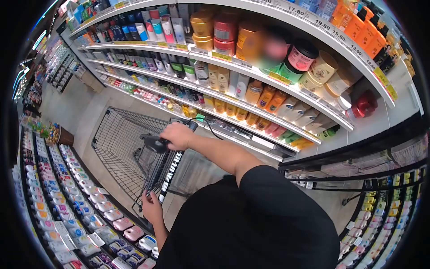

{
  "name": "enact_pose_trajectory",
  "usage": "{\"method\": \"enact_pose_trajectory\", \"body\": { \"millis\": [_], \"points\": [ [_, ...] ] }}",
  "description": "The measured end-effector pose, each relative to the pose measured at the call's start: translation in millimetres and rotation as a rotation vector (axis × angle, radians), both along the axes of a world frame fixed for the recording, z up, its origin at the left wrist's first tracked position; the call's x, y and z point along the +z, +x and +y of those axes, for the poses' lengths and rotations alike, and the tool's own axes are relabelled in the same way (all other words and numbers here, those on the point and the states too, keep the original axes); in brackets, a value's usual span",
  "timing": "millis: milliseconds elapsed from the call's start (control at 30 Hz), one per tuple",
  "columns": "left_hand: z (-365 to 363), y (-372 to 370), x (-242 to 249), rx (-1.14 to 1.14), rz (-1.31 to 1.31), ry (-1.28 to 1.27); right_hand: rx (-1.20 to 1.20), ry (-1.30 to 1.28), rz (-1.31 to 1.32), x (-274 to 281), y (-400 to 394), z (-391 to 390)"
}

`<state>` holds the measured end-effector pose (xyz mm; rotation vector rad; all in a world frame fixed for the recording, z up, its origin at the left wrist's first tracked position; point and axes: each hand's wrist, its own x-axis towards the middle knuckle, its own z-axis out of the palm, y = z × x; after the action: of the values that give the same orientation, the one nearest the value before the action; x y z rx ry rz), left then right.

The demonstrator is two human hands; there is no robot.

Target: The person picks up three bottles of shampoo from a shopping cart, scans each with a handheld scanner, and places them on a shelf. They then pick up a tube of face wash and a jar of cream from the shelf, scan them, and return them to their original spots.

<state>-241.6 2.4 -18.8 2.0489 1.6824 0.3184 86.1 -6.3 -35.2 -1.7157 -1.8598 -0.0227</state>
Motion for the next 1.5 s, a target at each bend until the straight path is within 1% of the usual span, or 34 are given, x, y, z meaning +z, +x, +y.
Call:
{"method": "enact_pose_trajectory", "body": {
  "millis": [33, 100, 133, 167, 233, 267, 300, 367, 400, 433, 500, 533, 567, 600, 633, 667, 700, 767, 800, 867, 900, 967, 1033, 1100, 1167, 1200, 1233, 1300, 1367, 1400, 1433, 1467, 1500],
  "points": [
    [4.6, -1.7, -4.5, -0.003, -0.018, 0.033, 0.013, 0.008, -0.003, -0.5, -1.7, 3.0],
    [13.4, -6.4, -11.7, 0.012, -0.072, 0.063, -0.068, 0.161, 0.014, 1.9, -2.4, 9.8],
    [19.3, -8.7, -14.5, 0.014, -0.120, 0.082, -0.102, 0.195, 0.080, 5.4, -7.8, 6.2],
    [26.3, -11.4, -17.1, 0.019, -0.120, 0.088, -0.097, 0.201, 0.081, 7.1, -12.8, -3.0],
    [37.2, -15.5, -20.2, 0.006, -0.119, 0.121, -0.204, 0.217, 0.173, 16.2, -22.1, -37.1],
    [36.8, -11.1, -6.2, 0.022, -0.083, 0.129, -0.229, 0.132, 0.206, 10.3, -23.4, -58.8],
    [39.8, -12.6, -6.9, 0.007, -0.076, 0.126, -0.259, 0.045, 0.240, 2.6, -24.2, -84.6],
    [53.9, -16.9, -11.2, 0.024, -0.089, 0.168, -0.425, -0.049, 0.388, -31.4, -30.4, -139.1],
    [62.6, -20.1, -14.5, 0.057, 0.015, 0.165, -0.527, -0.233, 0.452, -55.8, -29.7, -168.5],
    [68.2, -21.9, -14.3, 0.035, -0.015, 0.189, -0.627, -0.422, 0.522, -85.6, -28.9, -201.4],
    [80.0, -24.2, -12.5, 0.026, 0.013, 0.239, -0.812, -0.748, 0.634, -154.8, -33.2, -282.1],
    [87.4, -25.7, -13.7, 0.017, 0.010, 0.252, -0.912, -0.924, 0.583, -172.3, -40.2, -322.2],
    [95.1, -26.7, -14.1, 0.013, 0.006, 0.267, -0.980, -0.962, 0.597, -203.7, -50.3, -372.1],
    [101.2, -26.3, -11.9, 0.007, 0.014, 0.282, -1.031, -1.120, 0.622, -211.0, -57.1, -410.1],
    [110.7, -28.7, -15.2, -0.020, 0.008, 0.304, -1.057, -1.266, 0.725, -205.3, -64.2, -441.4],
    [118.6, -31.7, -17.3, -0.038, 0.070, 0.316, -1.212, -1.249, 0.871, -200.7, -79.0, -468.5],
    [125.6, -31.8, -16.4, -0.060, 0.133, 0.328, -1.284, -1.242, 1.009, -192.3, -88.4, -487.6],
    [146.5, -36.9, -27.4, -0.058, 0.350, 0.379, -1.427, -1.065, 1.155, -189.1, -109.5, -519.1],
    [152.1, -34.6, -25.3, -0.046, 0.368, 0.335, -1.450, -1.073, 1.175, -188.2, -119.2, -529.0],
    [165.8, -33.5, -28.8, -0.006, 0.387, 0.283, -1.572, -0.659, 1.390, -186.9, -137.0, -538.6],
    [170.5, -33.0, -32.7, 0.027, 0.365, 0.292, -1.588, -0.660, 1.404, -181.8, -143.3, -537.1],
    [177.8, -30.8, -32.3, 0.007, 0.403, 0.304, -1.732, -0.575, 1.302, -171.5, -147.5, -530.7],
    [181.0, -28.7, -32.3, 0.002, 0.398, 0.292, -1.752, -0.551, 1.345, -172.8, -147.8, -530.0],
    [185.5, -25.8, -35.9, -0.002, 0.406, 0.283, -1.715, -0.513, 1.255, -185.8, -151.0, -531.6],
    [187.1, -31.9, -42.7, 0.021, 0.420, 0.351, -1.651, -0.478, 1.145, -203.7, -151.7, -536.6],
    [169.9, -24.3, -29.5, 0.049, 0.439, 0.313, -1.654, -0.493, 1.180, -207.7, -151.1, -539.3],
    [177.7, -32.4, -42.0, 0.031, 0.417, 0.380, -1.657, -0.515, 1.221, -210.0, -149.6, -540.7],
    [168.5, -31.5, -37.8, 0.004, 0.450, 0.355, -1.641, -0.469, 1.236, -217.5, -151.4, -544.5],
    [140.5, -35.3, -41.1, -0.052, 0.392, 0.560, -1.630, -0.515, 1.215, -221.9, -154.7, -549.9],
    [123.5, -38.8, -51.6, -0.013, 0.497, 0.764, -1.630, -0.525, 1.231, -225.4, -159.8, -552.0],
    [109.2, -44.0, -64.0, -0.030, 0.466, 0.967, -1.602, -0.523, 1.272, -229.4, -163.1, -554.7],
    [93.4, -52.4, -73.7, -0.102, 0.426, 0.903, -1.574, -0.518, 1.312, -232.9, -166.2, -556.8],
    [61.4, -54.1, -75.7, -0.173, 0.386, 0.837, -1.573, -0.519, 1.324, -236.8, -170.5, -559.3]
  ]
}}
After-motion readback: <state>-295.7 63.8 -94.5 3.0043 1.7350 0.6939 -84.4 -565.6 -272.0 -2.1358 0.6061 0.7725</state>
